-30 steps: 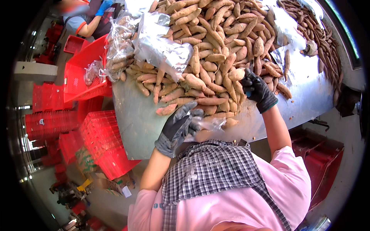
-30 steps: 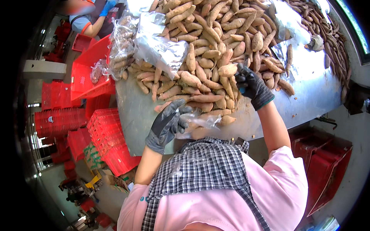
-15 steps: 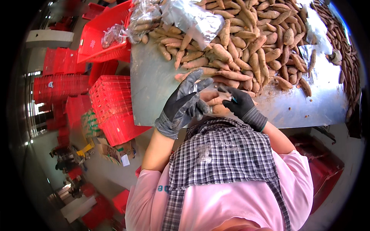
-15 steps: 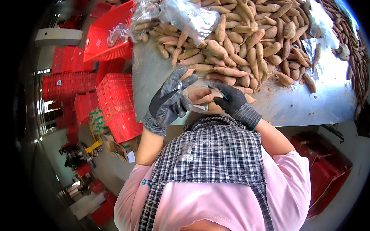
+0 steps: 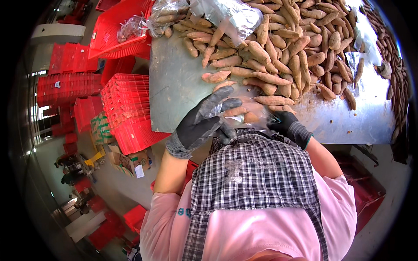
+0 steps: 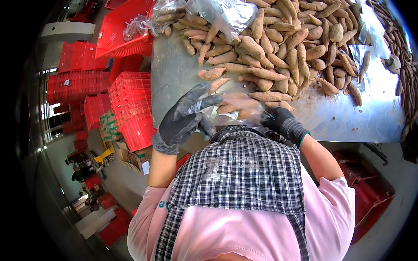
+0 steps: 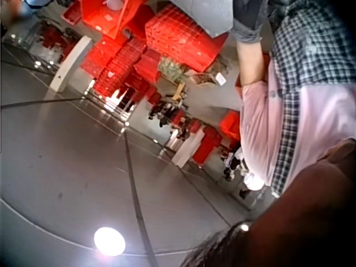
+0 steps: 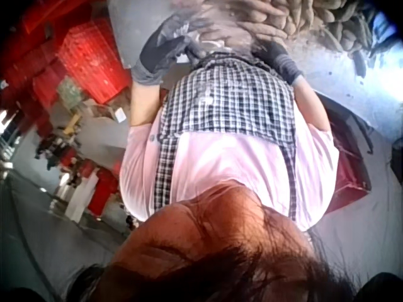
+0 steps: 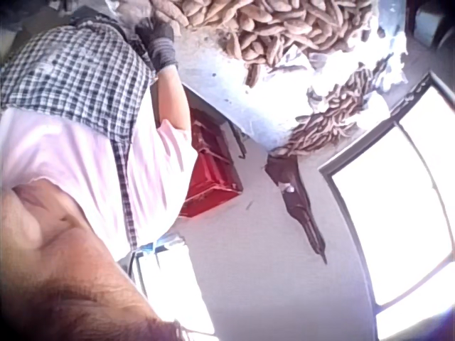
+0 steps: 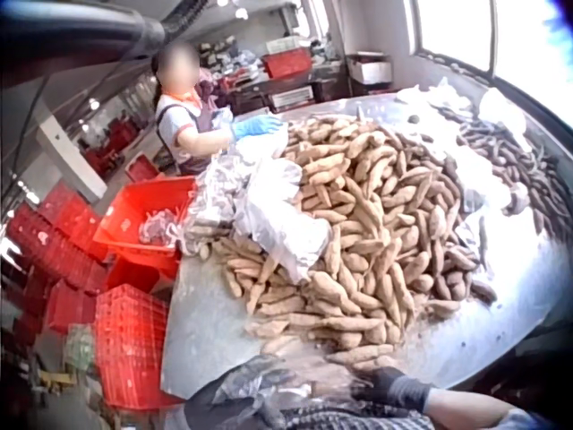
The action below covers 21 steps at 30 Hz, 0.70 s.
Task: The person stands at a metal table and repeatedly picks up sweet potatoes from a large pile. They place the potatoes into clear plastic bags, arranging them by hand. The person works continuously, filling multiple bags and placing them into red crates nearby.
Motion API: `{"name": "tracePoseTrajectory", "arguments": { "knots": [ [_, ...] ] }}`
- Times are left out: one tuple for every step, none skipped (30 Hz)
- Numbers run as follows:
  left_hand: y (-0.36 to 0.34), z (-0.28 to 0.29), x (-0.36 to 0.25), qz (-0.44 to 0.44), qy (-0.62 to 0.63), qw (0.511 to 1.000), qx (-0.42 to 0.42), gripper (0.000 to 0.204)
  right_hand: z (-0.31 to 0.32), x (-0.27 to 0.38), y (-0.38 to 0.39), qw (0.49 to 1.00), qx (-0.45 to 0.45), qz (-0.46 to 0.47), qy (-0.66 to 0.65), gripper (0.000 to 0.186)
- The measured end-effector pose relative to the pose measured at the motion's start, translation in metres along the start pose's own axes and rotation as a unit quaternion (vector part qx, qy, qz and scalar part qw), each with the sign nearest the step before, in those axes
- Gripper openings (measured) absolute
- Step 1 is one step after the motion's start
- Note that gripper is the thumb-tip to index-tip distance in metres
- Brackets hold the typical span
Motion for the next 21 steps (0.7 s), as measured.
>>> {"name": "tracePoseTrajectory", "arguments": {
  "knots": [
    [0.004, 0.004, -0.004, -0.014, -0.024, 1.0, 0.002, 0.057, 0.007, 0.002, 0.004, 0.997, 0.021, -0.048, -0.056, 0.039],
    [0.007, 0.009, -0.008, -0.028, -0.056, 0.998, 0.005, 0.056, 0.015, 0.005, 0.01, 0.988, 0.04, -0.088, -0.116, 0.031],
    [0.012, 0.014, -0.009, -0.042, -0.08, 0.996, 0.004, 0.055, 0.026, 0.022, 0.019, 0.972, -0.02, -0.066, -0.225, 0.016],
    [0.013, 0.025, -0.005, -0.023, -0.104, 0.993, -0.045, 0.057, 0.037, 0.019, 0.021, 0.931, 0.003, -0.047, -0.362, 0.016],
    [0.012, 0.038, 0.001, -0.002, -0.128, 0.988, -0.09, 0.058, 0.043, 0.02, 0.026, 0.913, 0.004, -0.048, -0.405, 0.016],
    [0.014, 0.05, 0.007, 0.018, -0.152, 0.979, -0.138, 0.06, 0.046, 0.023, 0.028, 0.894, 0.011, -0.048, -0.446, 0.017],
    [0.015, 0.056, 0.017, 0.033, -0.189, 0.97, -0.149, 0.059, 0.04, 0.029, 0.03, 0.894, 0.024, -0.047, -0.446, 0.018],
    [0.014, 0.049, 0.014, 0.015, -0.164, 0.979, -0.117, 0.057, 0.035, 0.038, 0.032, 0.894, 0.033, -0.045, -0.445, 0.019],
    [0.016, 0.038, 0.01, -0.001, -0.139, 0.987, -0.084, 0.056, 0.03, 0.051, 0.035, 0.889, 0.068, -0.056, -0.45, 0.026],
    [0.017, 0.027, 0.004, -0.017, -0.114, 0.992, -0.052, 0.054, 0.029, 0.068, 0.037, 0.892, 0.072, -0.047, -0.445, 0.028],
    [0.017, 0.02, -0.006, -0.04, -0.087, 0.994, -0.048, 0.054, 0.028, 0.085, 0.041, 0.894, 0.076, -0.039, -0.44, 0.031],
    [0.02, 0.014, -0.013, -0.07, -0.074, 0.994, -0.035, 0.054, 0.029, 0.103, 0.044, 0.896, 0.084, -0.03, -0.434, 0.033],
    [0.024, 0.008, -0.019, -0.1, -0.061, 0.993, -0.02, 0.054, 0.032, 0.121, 0.051, 0.895, 0.125, -0.004, -0.429, 0.038],
    [0.026, 0.001, -0.027, -0.132, -0.047, 0.99, -0.004, 0.054, 0.037, 0.133, 0.054, 0.89, 0.132, 0.012, -0.435, 0.039],
    [0.021, -0.006, -0.028, -0.101, -0.071, 0.992, -0.035, 0.053, 0.041, 0.143, 0.056, 0.886, 0.138, 0.029, -0.441, 0.04],
    [0.016, -0.007, -0.018, -0.069, -0.079, 0.994, -0.025, 0.053, 0.043, 0.149, 0.058, 0.882, 0.143, 0.045, -0.447, 0.041],
    [0.008, -0.009, -0.01, -0.041, -0.092, 0.995, -0.012, 0.052, 0.036, 0.158, 0.057, 0.909, 0.163, 0.093, -0.373, 0.04],
    [0.0, -0.009, -0.005, -0.015, -0.107, 0.994, -0.001, 0.051, 0.028, 0.166, 0.055, 0.928, 0.179, 0.145, -0.294, 0.038],
    [-0.005, -0.009, -0.001, -0.074, -0.313, 0.945, 0.06, 0.047, 0.021, 0.174, 0.054, 0.938, 0.185, 0.196, -0.22, 0.037],
    [-0.011, -0.008, 0.002, -0.16, -0.559, 0.809, 0.08, 0.044, 0.012, 0.181, 0.051, 0.951, 0.196, 0.217, -0.097, 0.035],
    [-0.012, -0.007, 0.006, -0.252, -0.702, 0.664, 0.063, 0.041, 0.007, 0.183, 0.051, 0.951, 0.191, 0.24, -0.04, 0.034]
  ]
}}
Point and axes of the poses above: each hand's wrist, its own y-axis away from the middle knuckle, its own z-axis out of the back of the hand, x = y × z, the point moved 5 cm from there along -y, towards the middle knuckle, and after that the axes turned 3 degrees about x, right-handed, at the moved point
